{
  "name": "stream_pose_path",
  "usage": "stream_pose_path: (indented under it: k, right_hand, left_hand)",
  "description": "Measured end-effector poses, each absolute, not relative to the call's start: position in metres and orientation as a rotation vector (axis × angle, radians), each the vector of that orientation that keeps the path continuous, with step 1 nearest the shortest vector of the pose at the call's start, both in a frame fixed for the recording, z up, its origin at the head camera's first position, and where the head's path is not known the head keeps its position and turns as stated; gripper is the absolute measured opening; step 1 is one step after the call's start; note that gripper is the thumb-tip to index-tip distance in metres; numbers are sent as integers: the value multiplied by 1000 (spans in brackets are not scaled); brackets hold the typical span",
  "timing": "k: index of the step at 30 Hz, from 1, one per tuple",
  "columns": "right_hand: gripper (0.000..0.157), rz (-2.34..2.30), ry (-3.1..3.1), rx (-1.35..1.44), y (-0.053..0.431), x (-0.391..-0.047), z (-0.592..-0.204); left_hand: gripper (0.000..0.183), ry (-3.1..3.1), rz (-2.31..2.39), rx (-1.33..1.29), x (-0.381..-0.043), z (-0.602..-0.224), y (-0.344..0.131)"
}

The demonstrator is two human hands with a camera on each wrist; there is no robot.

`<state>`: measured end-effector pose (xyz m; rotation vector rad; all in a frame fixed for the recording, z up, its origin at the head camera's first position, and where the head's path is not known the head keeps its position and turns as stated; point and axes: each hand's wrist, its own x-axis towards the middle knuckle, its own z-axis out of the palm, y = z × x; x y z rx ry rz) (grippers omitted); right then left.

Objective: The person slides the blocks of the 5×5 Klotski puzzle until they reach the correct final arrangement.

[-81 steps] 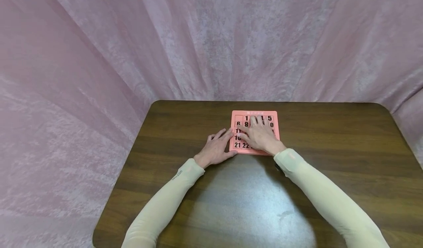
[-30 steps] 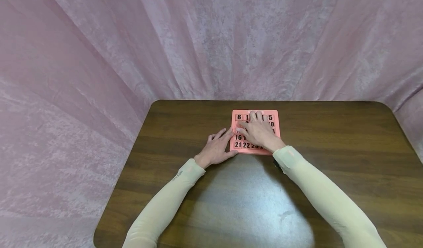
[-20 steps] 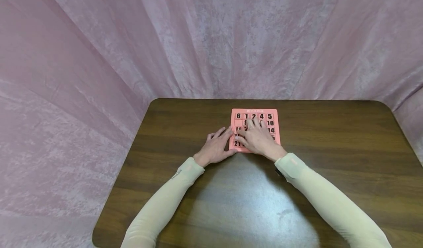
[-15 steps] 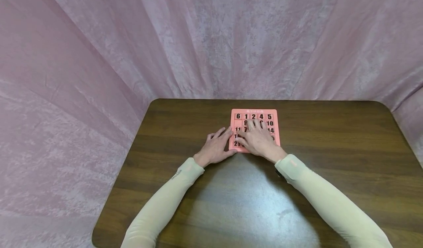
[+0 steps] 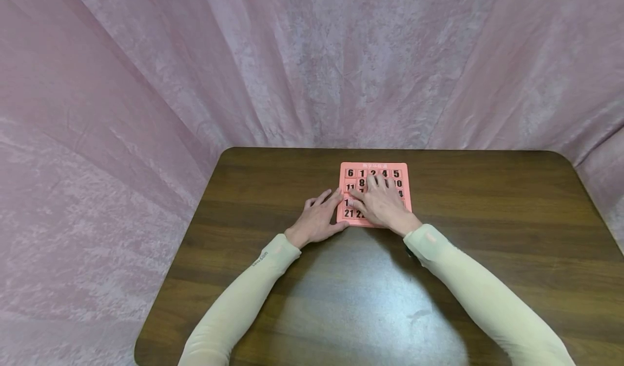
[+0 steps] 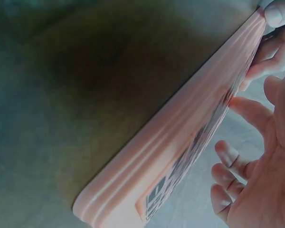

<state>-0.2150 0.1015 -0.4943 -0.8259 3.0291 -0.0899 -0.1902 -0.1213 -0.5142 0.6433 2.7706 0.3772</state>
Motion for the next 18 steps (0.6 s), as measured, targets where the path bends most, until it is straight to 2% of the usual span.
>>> stream_pose_path:
  k: [18]
  right_hand:
    - [55, -187, 2947, -737, 103, -234, -496]
  left_hand:
    - [80, 2771, 387, 632, -189, -514, -121]
